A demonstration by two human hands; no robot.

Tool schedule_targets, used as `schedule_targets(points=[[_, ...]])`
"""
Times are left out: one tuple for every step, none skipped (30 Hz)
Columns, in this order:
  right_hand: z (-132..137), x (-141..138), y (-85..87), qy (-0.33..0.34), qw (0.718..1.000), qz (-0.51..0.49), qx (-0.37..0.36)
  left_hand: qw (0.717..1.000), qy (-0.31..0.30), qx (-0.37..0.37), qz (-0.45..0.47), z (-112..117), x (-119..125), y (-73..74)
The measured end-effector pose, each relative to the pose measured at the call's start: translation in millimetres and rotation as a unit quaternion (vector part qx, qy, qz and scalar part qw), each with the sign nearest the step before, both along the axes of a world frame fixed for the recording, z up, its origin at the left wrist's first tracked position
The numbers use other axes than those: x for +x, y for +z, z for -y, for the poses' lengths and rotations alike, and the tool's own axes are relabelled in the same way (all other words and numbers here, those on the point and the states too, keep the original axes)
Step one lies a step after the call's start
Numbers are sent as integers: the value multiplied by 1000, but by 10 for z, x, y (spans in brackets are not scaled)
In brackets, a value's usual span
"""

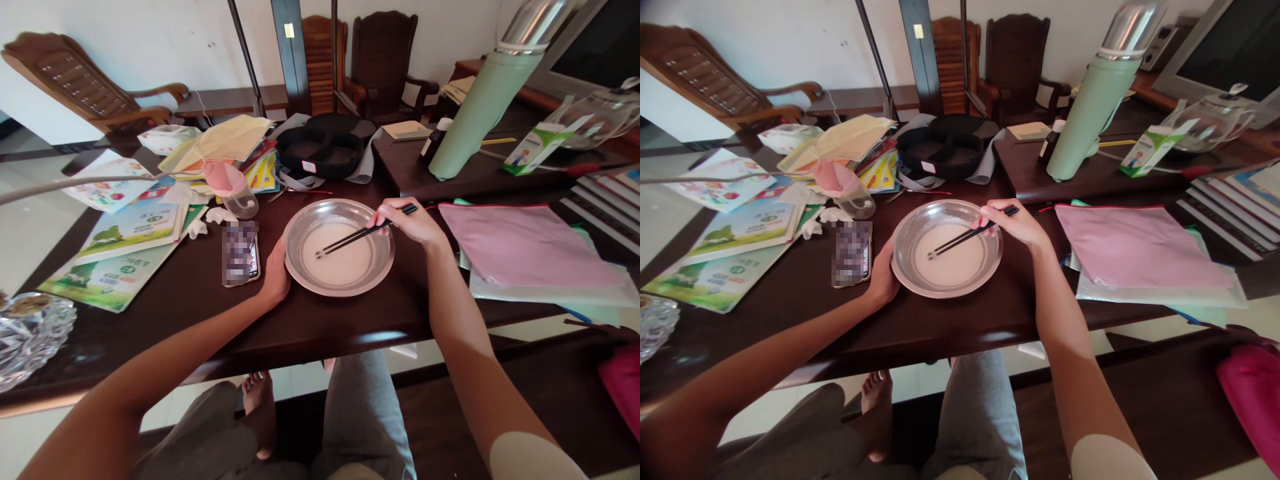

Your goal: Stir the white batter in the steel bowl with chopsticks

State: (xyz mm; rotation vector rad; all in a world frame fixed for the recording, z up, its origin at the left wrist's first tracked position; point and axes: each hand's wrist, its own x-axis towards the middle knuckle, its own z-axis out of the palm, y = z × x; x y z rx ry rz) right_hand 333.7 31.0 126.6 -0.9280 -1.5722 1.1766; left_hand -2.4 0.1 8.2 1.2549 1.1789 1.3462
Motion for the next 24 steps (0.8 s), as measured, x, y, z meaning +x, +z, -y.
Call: schedule_targets(points=[[-7, -9, -1, -11, 1000, 1, 12, 1000, 0, -3, 2, 2, 2, 4], [-17, 9, -1, -28, 999, -1, 22, 1000, -2, -5, 6, 5, 5, 11], [-26, 49, -1, -50, 998, -7, 30, 1000, -6, -5, 10, 8, 10, 22], [-35, 103, 1, -71, 997, -17, 34, 1000, -11, -3, 11, 11, 15, 33], [-40, 161, 3, -88, 995, -27, 34, 1000, -13, 0, 10, 13, 20, 44], [-41, 211, 6, -96, 994, -34, 28, 1000, -14, 2, 8, 15, 24, 53], [-37, 242, 8, -96, 994, -38, 19, 1000, -12, 5, 5, 16, 26, 59], [-30, 248, 11, -87, 995, -38, 8, 1000, -11, 5, 3, 16, 26, 61], [-20, 228, 12, -70, 997, -34, -3, 1000, -10, 5, 5, 15, 25, 58], [-9, 186, 13, -50, 998, -27, -11, 1000, -10, 4, 8, 13, 22, 53], [1, 129, 13, -30, 999, -19, -14, 1000, -12, 2, 11, 12, 18, 44], [9, 70, 13, -15, 1000, -11, -12, 1000, -12, -1, 13, 10, 14, 35], [12, 19, 14, -8, 1000, -1, -5, 1000, -12, -4, 14, 8, 9, 27], [12, -13, 16, -9, 1000, 6, 4, 1000, -11, -6, 13, 6, 6, 20], [8, -20, 18, -19, 1000, 9, 13, 1000, -9, -7, 12, 4, 5, 16], [2, -1, 21, -36, 999, 8, 21, 1000, -8, -7, 10, 3, 5, 16], [-4, 39, 24, -58, 998, 1, 28, 1000, -8, -5, 9, 3, 7, 20], [-9, 92, 27, -79, 996, -10, 31, 1000, -10, -2, 7, 4, 10, 26], [-12, 147, 29, -94, 995, -21, 30, 1000, -11, 1, 6, 6, 13, 34], [-12, 193, 31, -99, 994, -29, 23, 1000, -11, 2, 4, 9, 15, 42], [-8, 220, 32, -95, 995, -34, 12, 1000, -11, 2, 2, 11, 16, 47], [-2, 224, 32, -81, 996, -33, -2, 1000, -11, 1, 2, 12, 15, 49], [6, 202, 29, -61, 998, -28, -15, 1000, -11, 1, 4, 13, 12, 46], [13, 160, 26, -38, 999, -21, -24, 1000, -12, 0, 6, 11, 7, 38]])
